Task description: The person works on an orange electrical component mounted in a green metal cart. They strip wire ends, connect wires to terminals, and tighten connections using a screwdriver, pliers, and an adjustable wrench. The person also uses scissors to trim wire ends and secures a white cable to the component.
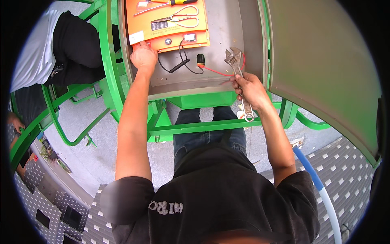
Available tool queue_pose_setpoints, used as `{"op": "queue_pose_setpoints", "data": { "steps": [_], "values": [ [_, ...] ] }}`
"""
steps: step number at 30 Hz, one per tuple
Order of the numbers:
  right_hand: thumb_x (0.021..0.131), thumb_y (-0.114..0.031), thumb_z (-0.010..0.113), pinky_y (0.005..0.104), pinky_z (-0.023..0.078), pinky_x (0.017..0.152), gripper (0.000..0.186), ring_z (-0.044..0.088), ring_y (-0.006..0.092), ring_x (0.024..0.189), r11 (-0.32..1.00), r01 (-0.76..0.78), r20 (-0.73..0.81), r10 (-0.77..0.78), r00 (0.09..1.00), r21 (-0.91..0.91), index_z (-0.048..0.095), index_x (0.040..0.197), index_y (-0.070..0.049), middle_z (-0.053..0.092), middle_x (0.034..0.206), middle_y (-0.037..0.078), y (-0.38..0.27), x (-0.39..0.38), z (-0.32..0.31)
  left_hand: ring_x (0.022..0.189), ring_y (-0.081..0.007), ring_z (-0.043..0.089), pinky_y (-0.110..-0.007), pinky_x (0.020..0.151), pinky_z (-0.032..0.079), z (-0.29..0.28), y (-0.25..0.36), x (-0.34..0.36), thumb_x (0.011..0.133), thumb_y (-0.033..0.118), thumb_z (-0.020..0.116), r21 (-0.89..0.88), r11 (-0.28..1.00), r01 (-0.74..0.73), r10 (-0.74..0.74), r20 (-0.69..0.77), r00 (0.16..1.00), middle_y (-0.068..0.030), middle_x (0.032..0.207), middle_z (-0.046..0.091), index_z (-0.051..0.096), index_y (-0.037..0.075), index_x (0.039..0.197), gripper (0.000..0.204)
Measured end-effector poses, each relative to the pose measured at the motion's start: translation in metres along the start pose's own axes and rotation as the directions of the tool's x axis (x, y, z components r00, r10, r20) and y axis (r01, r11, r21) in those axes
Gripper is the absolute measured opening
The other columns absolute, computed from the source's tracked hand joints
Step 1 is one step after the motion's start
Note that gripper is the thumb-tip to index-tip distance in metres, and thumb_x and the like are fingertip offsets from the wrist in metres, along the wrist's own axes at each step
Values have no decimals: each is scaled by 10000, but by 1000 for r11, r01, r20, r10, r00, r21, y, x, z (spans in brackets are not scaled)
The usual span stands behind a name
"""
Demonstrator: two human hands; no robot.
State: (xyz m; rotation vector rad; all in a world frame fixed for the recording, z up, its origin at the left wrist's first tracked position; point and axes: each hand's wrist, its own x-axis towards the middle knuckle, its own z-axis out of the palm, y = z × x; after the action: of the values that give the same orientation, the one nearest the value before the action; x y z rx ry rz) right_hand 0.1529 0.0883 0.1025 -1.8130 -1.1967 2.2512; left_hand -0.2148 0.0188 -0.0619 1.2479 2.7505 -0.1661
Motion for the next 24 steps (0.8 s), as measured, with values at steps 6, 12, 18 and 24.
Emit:
{"op": "queue_pose_setpoints", "data": {
  "steps": [6, 12, 18, 24],
  "values": [
    [1098, -205, 473, 263, 441, 549, 281, 475, 76, 647, 1000, -4, 49, 4, 999, -10, 619, 1078, 34, 522, 818, -2, -12, 4, -4, 867, -373, 759, -495, 784, 578, 4, 16, 2, 960, 384, 551, -161, 934, 318, -314, 50, 948, -179, 869, 768, 675, 65, 1071, 359],
    [1071, -215, 506, 304, 486, 565, 295, 526, 110, 656, 997, 4, 53, -1, 999, -72, 647, 1037, 42, 578, 829, 27, -29, 23, -12, 989, -350, 725, -505, 919, 525, -7, -2, -8, 959, 258, 583, 158, 985, -75, 88, -79, 993, -167, 1039, 725, 646, 52, 1161, 295],
    [1022, -235, 540, 464, 552, 760, 331, 694, 349, 857, 671, 252, -6, -357, 934, -697, 671, 1034, 69, 715, 934, 217, -93, 72, -16, 922, -355, 733, -492, 854, 547, -15, -6, 2, 970, 281, 578, 100, 990, -104, 92, 118, 989, -178, 993, 740, 660, 71, 1148, 287],
    [952, -225, 597, 508, 532, 889, 275, 683, 437, 998, 146, 441, 150, -809, 568, -886, 720, 1083, -17, 732, 994, 230, -187, 173, 8, 964, -428, 718, -520, 869, 561, -20, 10, -2, 1040, 382, 478, -116, 955, 274, -253, 165, 953, -235, 997, 741, 655, 62, 1092, 369]
  ]
}}
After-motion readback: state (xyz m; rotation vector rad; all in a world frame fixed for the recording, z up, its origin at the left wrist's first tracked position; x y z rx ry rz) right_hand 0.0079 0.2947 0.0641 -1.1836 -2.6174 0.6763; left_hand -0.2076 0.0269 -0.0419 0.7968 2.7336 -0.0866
